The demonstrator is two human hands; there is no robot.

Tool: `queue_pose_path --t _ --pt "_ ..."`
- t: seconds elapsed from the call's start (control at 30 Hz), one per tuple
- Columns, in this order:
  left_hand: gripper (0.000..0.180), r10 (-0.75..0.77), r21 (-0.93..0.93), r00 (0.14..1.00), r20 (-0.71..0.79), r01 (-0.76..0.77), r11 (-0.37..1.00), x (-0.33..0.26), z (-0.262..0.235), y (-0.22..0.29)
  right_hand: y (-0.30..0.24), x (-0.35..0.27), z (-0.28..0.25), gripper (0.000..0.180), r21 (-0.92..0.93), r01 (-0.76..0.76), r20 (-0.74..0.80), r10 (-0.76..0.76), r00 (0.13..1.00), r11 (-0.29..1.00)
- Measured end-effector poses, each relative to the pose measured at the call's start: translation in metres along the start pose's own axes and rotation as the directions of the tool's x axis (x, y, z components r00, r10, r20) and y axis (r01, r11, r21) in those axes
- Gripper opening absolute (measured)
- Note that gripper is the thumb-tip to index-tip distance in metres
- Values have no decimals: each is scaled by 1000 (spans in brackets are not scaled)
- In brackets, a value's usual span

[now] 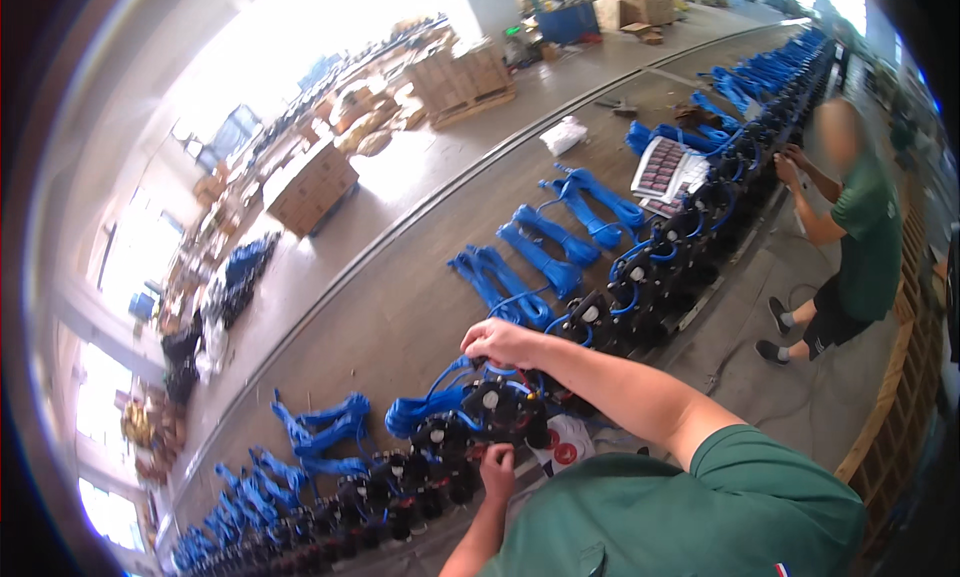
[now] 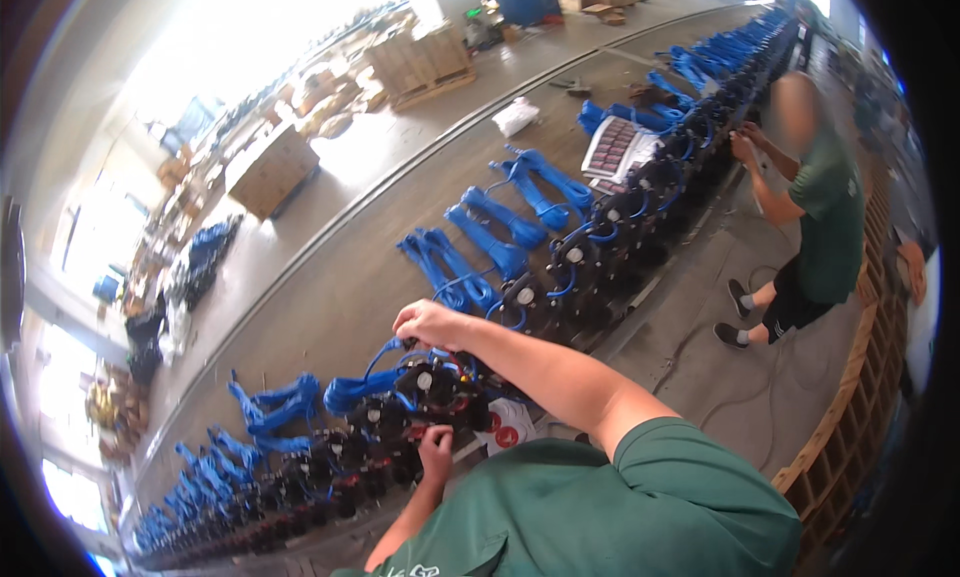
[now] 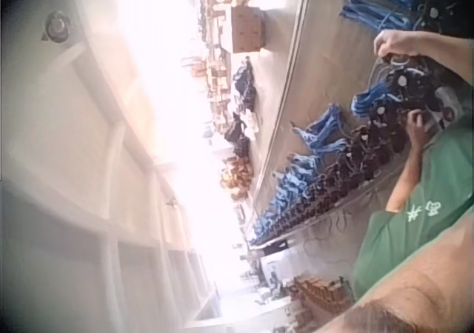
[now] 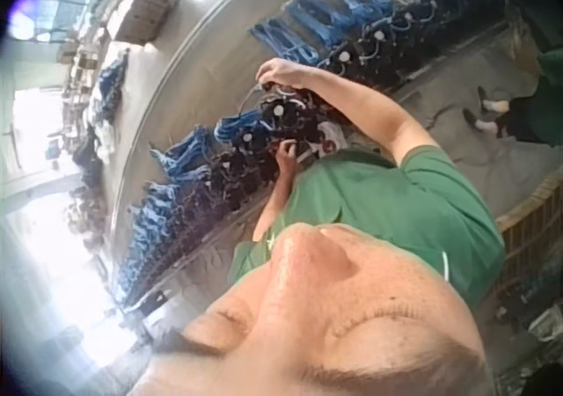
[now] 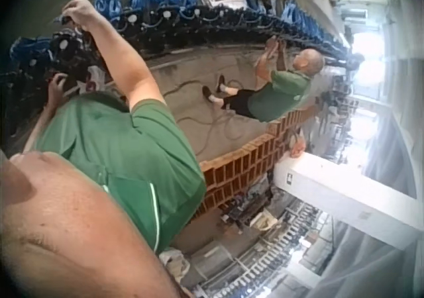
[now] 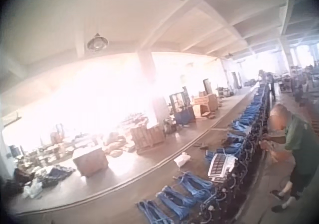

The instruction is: Connecting blue cables to black electronic components on an assembly line.

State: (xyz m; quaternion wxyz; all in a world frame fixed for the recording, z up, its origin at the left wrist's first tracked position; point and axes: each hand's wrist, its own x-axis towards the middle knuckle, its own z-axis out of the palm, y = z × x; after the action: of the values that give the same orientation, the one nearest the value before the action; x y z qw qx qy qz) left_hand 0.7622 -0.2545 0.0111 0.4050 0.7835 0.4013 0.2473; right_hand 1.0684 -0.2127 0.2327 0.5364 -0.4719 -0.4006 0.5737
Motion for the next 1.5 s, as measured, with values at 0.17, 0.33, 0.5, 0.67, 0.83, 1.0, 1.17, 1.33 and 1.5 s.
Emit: queue_pose_path --t 0.17,0.33,0.5,0.67,0.83,1.0,1.17,1.33,1.5 --pt "26 -142 -884 900 412 357 -302 14 -4 -1 -6 -3 -7 24 33 -48 -19 48 999 998" --pt "27 -219 -880 863 454 397 -261 7 -3 -20 -4 2 -4 20 48 -71 -12 72 997 996" --pt "26 -342 -891 824 452 398 -218 1 -3 -20 -6 2 -4 13 54 -87 8 86 996 995" --pt "26 -383 -897 811 441 408 -168 -1 -10 -15 -8 -1 0 20 43 -100 5 100 995 994" --pt "22 -489 -904 792 365 427 17 -1 -16 17 -11 -3 0 27 41 -115 42 113 993 993" --pt "7 322 -50 946 36 -321 946 40 -68 147 -11 -13 -9 52 19 -5 199 1 980 1000" --pt "31 715 396 693 -97 -632 666 131 -120 221 -8 -14 -3 54 -23 6 267 1 964 1000" --pt "39 517 269 828 218 -560 784 161 -129 201 -9 -11 2 40 -104 19 211 4 978 994" --pt "39 458 260 851 258 -518 815 159 -136 202 -7 -14 10 33 -250 197 169 -158 973 948"
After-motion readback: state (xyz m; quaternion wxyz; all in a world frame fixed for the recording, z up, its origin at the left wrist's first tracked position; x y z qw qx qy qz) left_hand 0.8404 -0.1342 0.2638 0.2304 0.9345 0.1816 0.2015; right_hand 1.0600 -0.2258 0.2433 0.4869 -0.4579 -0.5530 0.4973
